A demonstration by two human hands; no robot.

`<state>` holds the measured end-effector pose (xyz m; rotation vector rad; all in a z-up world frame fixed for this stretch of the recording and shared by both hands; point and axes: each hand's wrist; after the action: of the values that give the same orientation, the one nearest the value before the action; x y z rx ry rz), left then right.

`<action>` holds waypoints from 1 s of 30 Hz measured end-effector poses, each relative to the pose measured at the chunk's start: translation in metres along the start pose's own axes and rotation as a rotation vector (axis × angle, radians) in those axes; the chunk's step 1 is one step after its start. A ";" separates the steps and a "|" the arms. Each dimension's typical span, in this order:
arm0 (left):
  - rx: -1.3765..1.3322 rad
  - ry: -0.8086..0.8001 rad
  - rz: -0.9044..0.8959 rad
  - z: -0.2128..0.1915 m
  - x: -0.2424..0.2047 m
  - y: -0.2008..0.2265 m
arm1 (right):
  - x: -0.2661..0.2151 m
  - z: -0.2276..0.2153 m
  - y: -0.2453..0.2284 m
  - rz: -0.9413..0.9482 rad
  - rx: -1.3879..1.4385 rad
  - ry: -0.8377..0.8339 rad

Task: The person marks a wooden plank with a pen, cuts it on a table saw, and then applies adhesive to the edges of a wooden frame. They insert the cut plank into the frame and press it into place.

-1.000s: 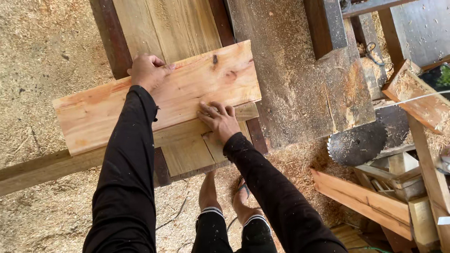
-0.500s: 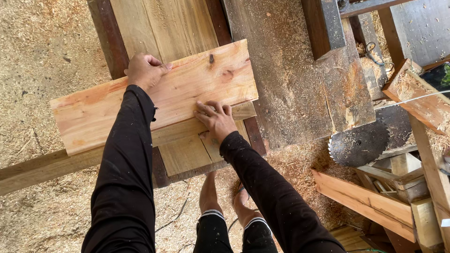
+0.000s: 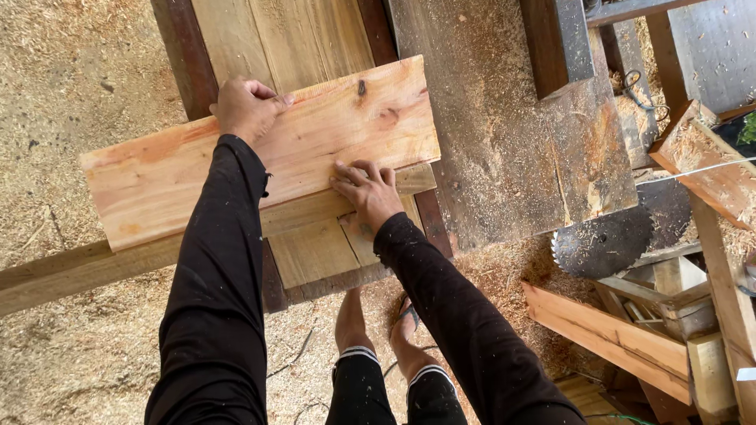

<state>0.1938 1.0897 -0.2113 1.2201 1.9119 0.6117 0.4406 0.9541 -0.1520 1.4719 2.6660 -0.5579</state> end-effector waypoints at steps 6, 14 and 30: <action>-0.095 -0.038 -0.002 -0.002 0.012 0.002 | 0.010 -0.005 0.004 -0.030 -0.033 0.029; -0.060 0.002 0.036 -0.001 0.012 -0.004 | 0.011 0.001 0.005 -0.019 -0.007 0.030; -0.004 -0.030 0.008 -0.009 0.014 0.004 | 0.009 -0.012 0.000 -0.075 -0.016 0.096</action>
<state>0.1849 1.1041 -0.2083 1.2280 1.8809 0.5984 0.4376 0.9657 -0.1428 1.4352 2.8021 -0.4815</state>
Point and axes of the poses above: each hand's wrist, its own x-axis towards the middle knuckle, its own z-axis out of the palm, y = z × x, and after that the axes turned 3 degrees about -z, right-handed
